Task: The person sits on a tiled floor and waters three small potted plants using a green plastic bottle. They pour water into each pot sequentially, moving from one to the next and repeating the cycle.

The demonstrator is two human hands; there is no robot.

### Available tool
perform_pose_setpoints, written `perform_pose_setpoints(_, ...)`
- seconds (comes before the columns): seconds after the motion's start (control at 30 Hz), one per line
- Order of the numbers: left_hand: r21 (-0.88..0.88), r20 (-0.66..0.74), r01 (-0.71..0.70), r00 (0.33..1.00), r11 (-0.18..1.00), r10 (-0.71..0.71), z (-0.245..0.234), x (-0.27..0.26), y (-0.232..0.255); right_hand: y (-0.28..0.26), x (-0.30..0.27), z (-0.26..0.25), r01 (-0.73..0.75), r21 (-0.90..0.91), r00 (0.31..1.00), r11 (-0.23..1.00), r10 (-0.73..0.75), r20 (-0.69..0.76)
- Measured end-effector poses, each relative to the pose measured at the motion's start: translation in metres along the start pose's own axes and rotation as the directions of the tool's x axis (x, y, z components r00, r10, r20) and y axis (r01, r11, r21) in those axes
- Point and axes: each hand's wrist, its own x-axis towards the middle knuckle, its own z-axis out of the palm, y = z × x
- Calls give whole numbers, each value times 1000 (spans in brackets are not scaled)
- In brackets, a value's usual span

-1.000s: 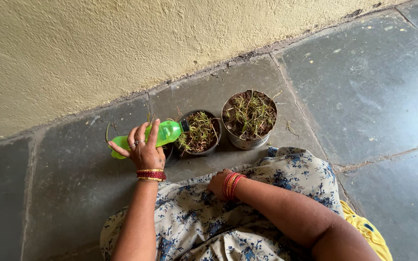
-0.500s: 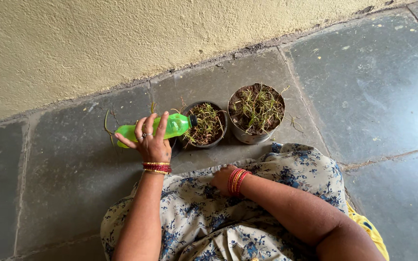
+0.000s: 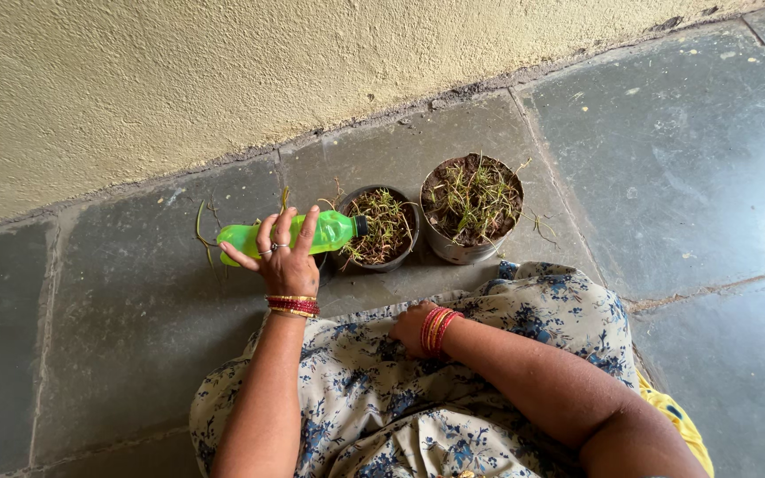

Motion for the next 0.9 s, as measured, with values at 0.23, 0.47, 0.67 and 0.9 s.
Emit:
perform_pose_setpoints(0.23, -14, 4, 22, 1000, 1000, -22, 0, 0, -1, -1, 0, -1, -9, -7, 1000, 1000, 9, 17)
perform_pose_setpoints(0.47, -42, 33, 78, 997, 996, -76, -5, 0, -4, -3, -3, -4, -21, 0, 999, 1000, 21, 27)
perform_pose_setpoints(0.67, -4, -4, 26, 1000, 1000, -26, 5, -4, 0, -2, 0, 1, -24, 17, 1000, 1000, 24, -1)
perform_pose_setpoints(0.9, -1, 73, 117, 991, 993, -116, -1, -1, -5, -1, 4, 3, -20, 15, 1000, 1000, 20, 15)
